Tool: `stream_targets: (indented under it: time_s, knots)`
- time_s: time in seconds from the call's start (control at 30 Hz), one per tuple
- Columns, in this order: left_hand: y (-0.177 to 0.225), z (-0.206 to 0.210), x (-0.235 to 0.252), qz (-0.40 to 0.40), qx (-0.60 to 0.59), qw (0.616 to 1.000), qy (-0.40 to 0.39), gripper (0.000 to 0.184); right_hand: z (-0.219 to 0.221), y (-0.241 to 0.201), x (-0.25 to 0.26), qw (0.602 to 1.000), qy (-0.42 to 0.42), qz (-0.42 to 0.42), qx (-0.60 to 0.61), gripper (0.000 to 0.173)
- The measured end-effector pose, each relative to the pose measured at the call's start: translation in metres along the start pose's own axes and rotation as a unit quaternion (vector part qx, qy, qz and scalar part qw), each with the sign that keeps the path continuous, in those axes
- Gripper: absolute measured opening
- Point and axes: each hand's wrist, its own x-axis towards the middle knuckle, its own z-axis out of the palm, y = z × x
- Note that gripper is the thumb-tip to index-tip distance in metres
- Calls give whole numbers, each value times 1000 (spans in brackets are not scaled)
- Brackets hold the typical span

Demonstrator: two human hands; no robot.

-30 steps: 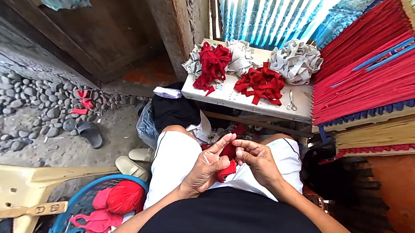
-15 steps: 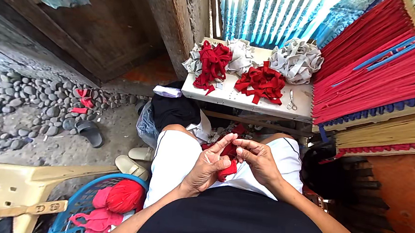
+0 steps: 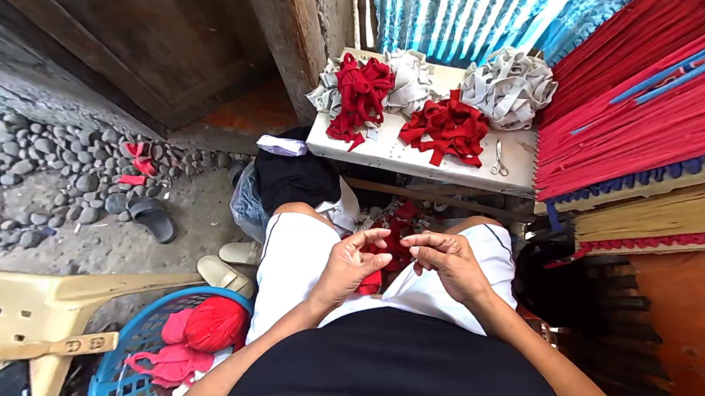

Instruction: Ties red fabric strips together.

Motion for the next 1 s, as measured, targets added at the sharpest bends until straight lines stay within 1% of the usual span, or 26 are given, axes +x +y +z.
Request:
stream_targets:
  time_s: [0.1, 0.23, 0.3, 0.47, 0.63, 0.73, 0.83, 0.93, 1.0]
  knots:
    - [-3, -1, 2, 9, 33, 999, -3, 43, -3, -3, -2, 999, -14, 29, -14, 16]
    - [-6, 5, 3, -10, 6, 999, -43, 44, -3, -4, -3, 999, -28, 41, -23, 16]
    - [-9, 8, 4, -19, -13, 999, -45, 38, -3, -4, -4, 998, -28, 41, -25, 16]
    - [-14, 12, 3, -30, -4, 1000, 0, 15, -2, -1, -4, 998, -23, 32, -40, 14]
    - [-15, 13, 2, -25, 31, 999, 9, 10, -2, 2, -4, 997, -17, 10, -69, 14]
    - [-16, 14, 3, -38, 58, 998, 3, 10, -2, 4, -3, 993, -12, -16, -118, 15]
    - [-16, 14, 2, -31, 117, 993, -18, 9, -3, 7, -3, 970, -4, -66, -234, 15]
    - [-22, 12, 2, 13, 194, 980, -52, 9, -4, 14, -2, 920, 1, -141, -366, 16]
    - [-25, 12, 3, 39, 238, 968, -69, 10, -4, 18, -1, 886, -12, -170, -432, 15]
